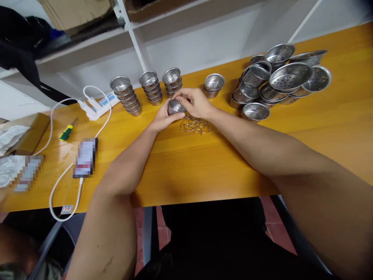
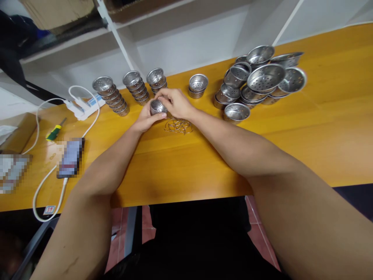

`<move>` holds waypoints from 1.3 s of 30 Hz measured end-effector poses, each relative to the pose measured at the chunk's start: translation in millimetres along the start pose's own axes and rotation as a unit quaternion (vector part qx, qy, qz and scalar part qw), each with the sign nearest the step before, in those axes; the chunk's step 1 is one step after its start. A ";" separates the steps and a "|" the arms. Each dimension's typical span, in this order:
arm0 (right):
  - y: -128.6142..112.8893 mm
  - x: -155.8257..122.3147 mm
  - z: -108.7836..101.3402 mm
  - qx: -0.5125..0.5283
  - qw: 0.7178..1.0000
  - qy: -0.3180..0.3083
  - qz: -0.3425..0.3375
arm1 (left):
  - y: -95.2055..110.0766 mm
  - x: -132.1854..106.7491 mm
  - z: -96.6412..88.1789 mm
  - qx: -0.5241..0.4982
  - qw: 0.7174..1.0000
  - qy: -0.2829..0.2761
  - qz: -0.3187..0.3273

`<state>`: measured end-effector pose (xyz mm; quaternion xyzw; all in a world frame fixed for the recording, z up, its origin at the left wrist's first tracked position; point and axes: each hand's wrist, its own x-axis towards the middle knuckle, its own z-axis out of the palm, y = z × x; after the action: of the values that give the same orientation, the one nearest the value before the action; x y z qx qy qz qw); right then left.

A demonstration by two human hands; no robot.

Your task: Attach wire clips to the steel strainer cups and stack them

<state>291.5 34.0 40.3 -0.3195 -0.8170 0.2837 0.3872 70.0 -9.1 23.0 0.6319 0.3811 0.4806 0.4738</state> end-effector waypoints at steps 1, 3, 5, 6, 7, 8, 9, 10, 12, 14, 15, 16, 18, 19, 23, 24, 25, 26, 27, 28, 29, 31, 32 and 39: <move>2.3 0.5 1.5 0.005 1.000 0.004 -0.002 | 0.9 -0.9 1.1 -0.005 1.000 0.003 -0.005; 7.1 1.5 6.7 0.003 1.000 0.024 0.002 | 3.0 -2.8 2.7 -0.017 1.000 0.009 -0.014; 9.7 2.7 12.5 -0.011 0.998 0.062 0.026 | 4.9 -4.3 3.1 -0.019 1.000 0.014 -0.016; 9.3 3.5 14.2 -0.016 0.995 0.085 0.043 | 5.2 -4.5 2.8 -0.013 1.000 0.016 -0.011; 7.6 4.5 14.0 -0.018 0.992 0.107 0.060 | 4.7 -4.2 2.2 -0.003 1.000 0.018 -0.005; 4.3 5.6 11.3 -0.018 0.990 0.122 0.073 | 3.0 -3.3 1.4 0.010 1.000 0.018 0.002; -0.2 6.8 5.8 -0.014 0.988 0.131 0.083 | 0.1 -1.8 0.4 0.023 1.000 0.017 0.010; -5.8 8.0 -2.6 -0.009 0.988 0.129 0.090 | -4.0 0.1 -0.7 0.035 0.999 0.018 0.018; -18.6 9.5 -26.8 0.004 0.991 0.096 0.098 | -14.3 5.2 -3.8 0.058 0.997 0.028 0.039; -30.0 9.5 -55.5 0.025 0.993 0.041 0.103 | -22.6 11.1 -9.3 0.091 0.991 0.055 0.076; -34.2 9.1 -69.1 0.035 0.994 0.015 0.106 | -24.0 14.3 -13.6 0.115 0.986 0.074 0.100; -37.2 8.5 -80.9 0.038 0.993 -0.014 0.112 | -22.6 17.6 -19.4 0.144 0.977 0.093 0.126; -39.5 7.1 -96.4 0.017 0.989 -0.075 0.126 | -10.4 24.9 -36.6 0.201 0.957 0.123 0.170; -39.2 6.4 -99.4 -0.008 0.986 -0.107 0.131 | 0.0 29.1 -48.6 0.218 0.948 0.137 0.189; -36.3 3.3 -86.9 -0.139 0.953 -0.240 0.120 | 50.6 49.1 -119.9 0.271 0.895 0.209 0.286; -36.2 2.3 -80.8 -0.161 0.942 -0.269 0.117 | 60.4 54.2 -141.7 0.277 0.878 0.232 0.313; -36.5 1.4 -74.9 -0.176 0.932 -0.295 0.116 | 67.4 58.8 -163.6 0.287 0.865 0.259 0.319; -37.0 0.4 -69.7 -0.184 0.924 -0.315 0.116 | 71.6 62.5 -184.8 0.298 0.850 0.300 0.316; -37.7 -0.4 -65.6 -0.190 0.918 -0.329 0.116 | 73.0 65.0 -204.5 0.319 0.842 0.332 0.283; -38.3 -1.0 -62.8 -0.195 0.914 -0.337 0.117 | 71.9 66.4 -222.0 0.333 0.839 0.358 0.238; -38.7 -1.5 -61.2 -0.200 0.910 -0.343 0.118 | 69.0 66.8 -237.1 0.334 0.838 0.380 0.205; -38.9 -1.8 -60.9 -0.210 0.907 -0.345 0.119 | 60.4 65.3 -259.0 0.323 0.851 0.382 0.162; -38.8 -1.7 -61.7 -0.215 0.906 -0.343 0.121 | 56.1 64.1 -266.1 0.301 0.859 0.387 0.148; -38.7 -0.6 -69.7 -0.239 0.906 -0.325 0.131 | 52.0 57.9 -261.9 0.243 0.880 0.395 0.107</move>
<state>336.8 24.0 105.1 -0.3967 -0.8916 0.2166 -0.0286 -167.9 92.5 110.8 0.5215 0.5716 0.6304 0.0617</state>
